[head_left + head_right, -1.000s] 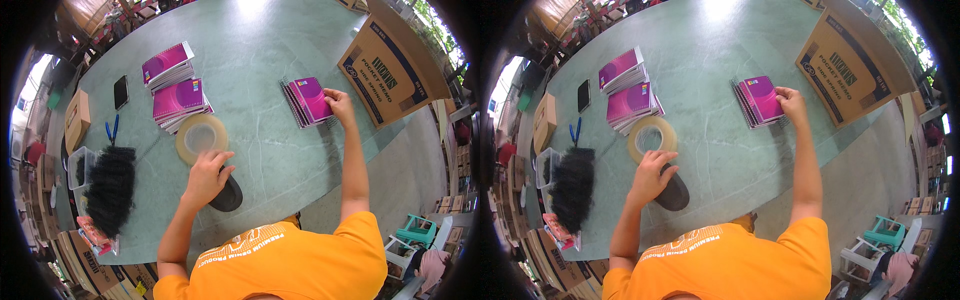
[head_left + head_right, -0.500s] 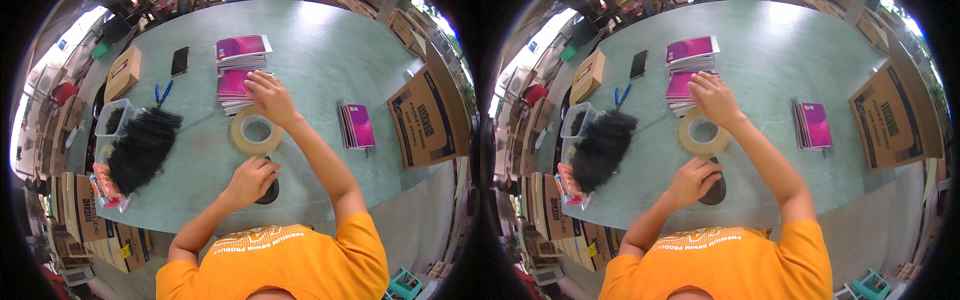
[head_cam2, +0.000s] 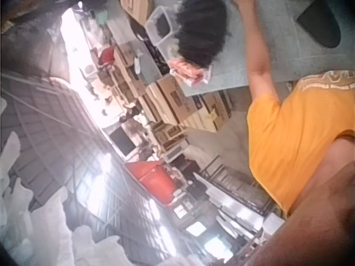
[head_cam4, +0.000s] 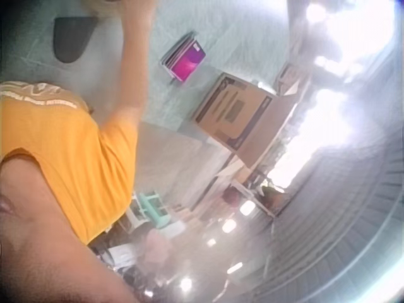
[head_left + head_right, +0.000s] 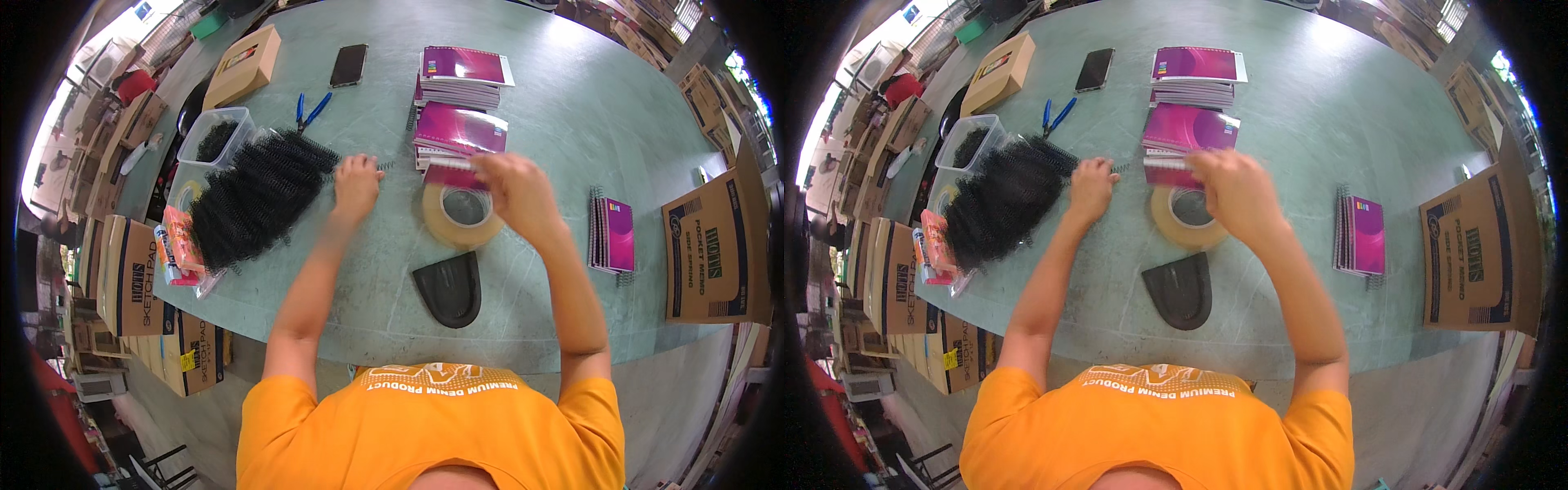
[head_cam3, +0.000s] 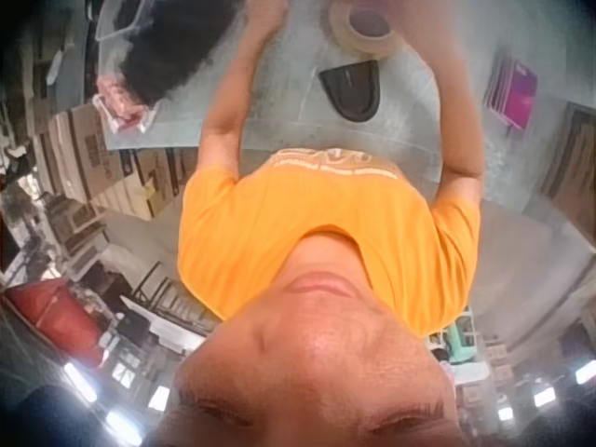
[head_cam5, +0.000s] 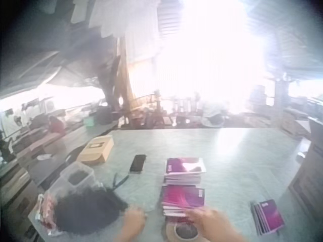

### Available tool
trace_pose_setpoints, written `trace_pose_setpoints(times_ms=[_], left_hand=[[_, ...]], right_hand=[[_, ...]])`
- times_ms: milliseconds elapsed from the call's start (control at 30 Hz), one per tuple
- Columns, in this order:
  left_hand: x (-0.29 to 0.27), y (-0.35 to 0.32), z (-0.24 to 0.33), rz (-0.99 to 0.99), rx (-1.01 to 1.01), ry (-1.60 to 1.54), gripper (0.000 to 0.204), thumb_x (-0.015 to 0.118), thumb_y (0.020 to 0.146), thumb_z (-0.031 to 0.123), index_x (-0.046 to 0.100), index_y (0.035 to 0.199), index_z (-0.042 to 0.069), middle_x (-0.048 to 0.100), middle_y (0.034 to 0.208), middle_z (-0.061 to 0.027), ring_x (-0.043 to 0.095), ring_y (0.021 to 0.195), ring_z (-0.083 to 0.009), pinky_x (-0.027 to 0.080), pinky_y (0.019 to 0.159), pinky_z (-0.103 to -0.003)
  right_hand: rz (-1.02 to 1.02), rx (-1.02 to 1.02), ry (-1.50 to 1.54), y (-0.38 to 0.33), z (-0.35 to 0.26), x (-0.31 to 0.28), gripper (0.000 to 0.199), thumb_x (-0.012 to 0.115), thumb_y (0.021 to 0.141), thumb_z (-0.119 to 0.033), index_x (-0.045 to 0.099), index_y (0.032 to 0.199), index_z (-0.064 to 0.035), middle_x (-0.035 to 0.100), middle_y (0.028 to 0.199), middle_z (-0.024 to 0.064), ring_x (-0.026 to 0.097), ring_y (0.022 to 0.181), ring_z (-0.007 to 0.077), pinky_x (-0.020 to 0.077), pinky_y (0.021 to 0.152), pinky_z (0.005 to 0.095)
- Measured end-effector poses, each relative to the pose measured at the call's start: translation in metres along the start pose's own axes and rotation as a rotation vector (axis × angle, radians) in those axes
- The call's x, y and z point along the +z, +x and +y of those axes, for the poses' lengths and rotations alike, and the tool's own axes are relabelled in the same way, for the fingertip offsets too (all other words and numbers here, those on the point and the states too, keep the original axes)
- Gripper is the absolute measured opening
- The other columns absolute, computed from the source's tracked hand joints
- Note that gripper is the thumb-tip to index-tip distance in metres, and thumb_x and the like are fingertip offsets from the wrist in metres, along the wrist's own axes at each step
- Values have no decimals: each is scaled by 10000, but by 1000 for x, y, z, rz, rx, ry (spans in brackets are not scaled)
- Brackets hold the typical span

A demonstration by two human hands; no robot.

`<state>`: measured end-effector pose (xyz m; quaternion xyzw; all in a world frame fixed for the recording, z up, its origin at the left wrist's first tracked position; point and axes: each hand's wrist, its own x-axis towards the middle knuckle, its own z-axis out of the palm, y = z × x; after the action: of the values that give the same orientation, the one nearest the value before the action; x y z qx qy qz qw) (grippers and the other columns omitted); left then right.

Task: The person assembles notebooks by threading plastic coil spines through the punched holes of paper stacks and then trims the excess spine using a pair of snips.

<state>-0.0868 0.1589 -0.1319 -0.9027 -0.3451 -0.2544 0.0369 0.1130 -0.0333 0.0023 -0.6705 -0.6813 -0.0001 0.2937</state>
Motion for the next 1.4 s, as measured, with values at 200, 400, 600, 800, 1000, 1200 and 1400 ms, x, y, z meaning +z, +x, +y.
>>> trace_pose_setpoints(times_ms=[200, 400, 600, 800, 1000, 1200, 1400], left_hand=[[-52, 12, 41, 81, -170, -407, 205, 569, 877, 183, 579, 1034, 52, 612, 886, -145, 608, 778, -315, 485, 726, -381], [-54, -3, 12, -284, -147, -616, 193, 562, 908, 170, 591, 1026, 20, 627, 855, -116, 584, 680, -177, 456, 612, -303], [-92, -6, 42, -404, -303, -1381, 208, 538, 945, 202, 613, 1028, 27, 585, 792, 2, 496, 680, -60, 389, 565, -219], [-104, -7, 69, -363, -275, -1180, 230, 539, 946, 238, 629, 992, 31, 561, 739, 5, 494, 673, -59, 385, 559, -218], [-107, -2, 79, -404, -408, -1022, 322, 498, 962, 323, 631, 926, 32, 481, 541, 8, 436, 466, -57, 356, 453, -221], [-110, 4, 73, -666, -806, -1648, 357, 520, 943, 371, 634, 892, 37, 503, 537, -1, 438, 435, -60, 359, 427, -232], [-124, 16, 68, -483, -346, -857, 287, 628, 873, 314, 638, 949, 37, 617, 736, -51, 542, 626, -98, 440, 578, -241]], right_hand=[[-38, 103, 42, -7, 7, 12, 183, 567, 798, -42, 626, 970, -61, 654, 895, 120, 610, 826, 324, 487, 728, 394], [-4, 124, 79, 0, -14, 14, 172, 566, 788, -60, 608, 954, -50, 641, 889, 126, 604, 853, 318, 474, 736, 395], [95, 35, 65, -2, -16, 25, 167, 628, 798, -158, 619, 939, -69, 636, 864, 76, 597, 866, 275, 434, 802, 385], [100, 22, 1, -3, -15, 31, 187, 641, 810, -203, 650, 980, -126, 637, 846, 35, 604, 844, 227, 431, 765, 367], [88, 30, -9, -3, -16, 30, 155, 637, 803, -176, 669, 950, -141, 639, 826, 18, 611, 803, 216, 435, 728, 355], [145, -34, 71, -3, -12, 38, 127, 629, 793, -157, 666, 912, -128, 646, 825, 28, 620, 791, 229, 447, 714, 363], [44, 24, -45, 0, -18, 34, 107, 611, 818, -171, 611, 909, -115, 657, 818, 31, 623, 793, 236, 451, 703, 368]])
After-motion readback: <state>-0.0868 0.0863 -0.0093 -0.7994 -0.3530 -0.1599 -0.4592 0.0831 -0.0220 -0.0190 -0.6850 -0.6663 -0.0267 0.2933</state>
